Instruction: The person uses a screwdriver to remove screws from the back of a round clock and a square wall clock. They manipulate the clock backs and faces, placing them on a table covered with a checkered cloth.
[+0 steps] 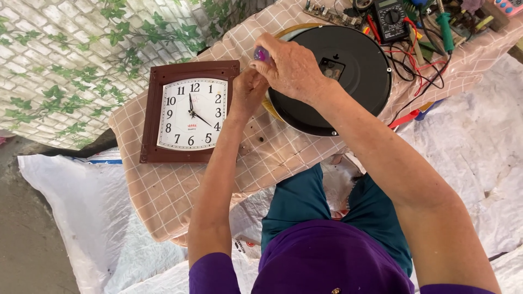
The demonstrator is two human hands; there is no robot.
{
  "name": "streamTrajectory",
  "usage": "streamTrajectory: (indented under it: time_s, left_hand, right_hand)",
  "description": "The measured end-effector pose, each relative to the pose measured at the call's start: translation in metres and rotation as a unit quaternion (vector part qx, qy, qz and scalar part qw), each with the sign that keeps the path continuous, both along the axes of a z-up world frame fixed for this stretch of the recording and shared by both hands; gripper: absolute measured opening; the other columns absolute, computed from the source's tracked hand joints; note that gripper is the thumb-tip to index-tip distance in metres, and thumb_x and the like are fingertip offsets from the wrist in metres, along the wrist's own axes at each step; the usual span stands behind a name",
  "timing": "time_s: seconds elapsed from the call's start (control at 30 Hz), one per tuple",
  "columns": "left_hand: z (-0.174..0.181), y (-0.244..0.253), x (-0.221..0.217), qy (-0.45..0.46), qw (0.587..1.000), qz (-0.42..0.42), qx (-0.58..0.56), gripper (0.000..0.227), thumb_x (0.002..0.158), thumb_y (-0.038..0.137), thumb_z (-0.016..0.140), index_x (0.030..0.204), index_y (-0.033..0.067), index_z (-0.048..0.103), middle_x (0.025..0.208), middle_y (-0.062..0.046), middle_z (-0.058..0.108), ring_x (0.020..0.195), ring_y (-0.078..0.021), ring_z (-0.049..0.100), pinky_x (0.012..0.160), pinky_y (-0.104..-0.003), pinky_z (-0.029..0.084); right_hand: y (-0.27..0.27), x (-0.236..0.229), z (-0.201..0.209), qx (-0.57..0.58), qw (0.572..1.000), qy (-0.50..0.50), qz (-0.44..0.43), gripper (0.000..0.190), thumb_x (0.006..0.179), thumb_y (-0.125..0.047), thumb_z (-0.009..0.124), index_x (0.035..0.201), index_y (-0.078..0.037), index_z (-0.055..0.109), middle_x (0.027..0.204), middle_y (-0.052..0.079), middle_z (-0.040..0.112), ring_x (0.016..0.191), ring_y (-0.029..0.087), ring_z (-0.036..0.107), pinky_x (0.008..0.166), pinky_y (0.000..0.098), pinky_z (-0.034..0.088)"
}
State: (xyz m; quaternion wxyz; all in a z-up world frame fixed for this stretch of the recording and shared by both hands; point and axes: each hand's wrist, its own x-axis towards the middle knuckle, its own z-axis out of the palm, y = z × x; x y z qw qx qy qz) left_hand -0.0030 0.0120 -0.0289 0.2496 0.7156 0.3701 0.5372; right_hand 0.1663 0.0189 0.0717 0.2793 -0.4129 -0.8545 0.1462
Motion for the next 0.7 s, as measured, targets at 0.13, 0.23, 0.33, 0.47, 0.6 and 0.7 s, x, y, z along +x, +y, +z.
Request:
streamTrajectory:
  time_s: [0.13,0.23,0.33,0.47,0.6,0.7]
  left_hand:
    - [-0.006,0.002,0.006,0.000,0.999,0.050,0.019,0.029,0.094,-0.002,0.061,0.081,0.0122,0.039,0.068,0.007,0.034,0.066,-0.0104,0.030,0.057,-0.029,0.028]
    - [0.003,-0.001,0.007,0.008,0.999,0.021,0.028,0.010,0.101,0.001,0.063,0.104,0.0073,0.056,0.076,0.004,0.058,0.068,-0.0093,0.048,0.059,-0.025,0.043]
    - [0.006,-0.001,0.007,-0.002,1.000,-0.004,0.005,0.010,0.105,0.007,0.060,0.115,0.0082,0.059,0.082,0.006,0.059,0.075,-0.0074,0.050,0.065,-0.026,0.044]
    - [0.010,-0.004,0.007,-0.023,1.000,-0.021,0.002,0.008,0.104,0.012,0.059,0.100,0.0071,0.062,0.076,0.004,0.055,0.070,-0.0072,0.046,0.060,-0.026,0.038]
    - [0.013,-0.007,0.008,0.007,0.999,0.009,0.039,0.017,0.104,0.024,0.066,0.104,0.0088,0.060,0.079,0.004,0.055,0.072,-0.0098,0.047,0.061,-0.028,0.040]
    - [0.024,-0.015,0.016,-0.016,0.999,0.033,0.008,0.017,0.102,0.017,0.070,0.095,0.0087,0.057,0.076,0.005,0.050,0.070,-0.0074,0.041,0.060,-0.026,0.037]
  right_hand:
    - [0.010,-0.004,-0.018,0.023,0.999,-0.002,-0.026,0.035,0.107,-0.041,0.070,0.117,-0.013,0.050,0.076,0.013,0.066,0.060,0.036,0.061,0.051,0.0479,0.045]
    - [0.016,-0.005,-0.029,0.106,0.992,-0.003,-0.061,0.044,0.107,-0.055,0.068,0.112,-0.015,0.050,0.072,0.008,0.063,0.055,0.031,0.059,0.046,0.0422,0.046]
    - [0.013,-0.003,-0.019,0.077,0.994,-0.014,-0.073,0.046,0.107,-0.053,0.067,0.118,-0.012,0.049,0.078,0.009,0.065,0.057,0.034,0.059,0.044,0.0448,0.043]
    - [-0.002,0.006,0.010,0.008,1.000,0.013,0.004,0.032,0.108,-0.034,0.069,0.119,-0.011,0.049,0.079,0.009,0.064,0.061,0.027,0.058,0.054,0.0435,0.047]
    - [0.000,0.005,0.012,-0.043,0.999,-0.010,0.000,0.025,0.107,-0.029,0.068,0.119,-0.014,0.052,0.085,0.013,0.071,0.071,0.035,0.065,0.059,0.0507,0.049]
    - [0.012,0.001,-0.013,0.040,0.998,-0.014,-0.044,0.032,0.106,-0.038,0.070,0.114,-0.012,0.053,0.080,0.015,0.068,0.064,0.039,0.063,0.052,0.0488,0.046]
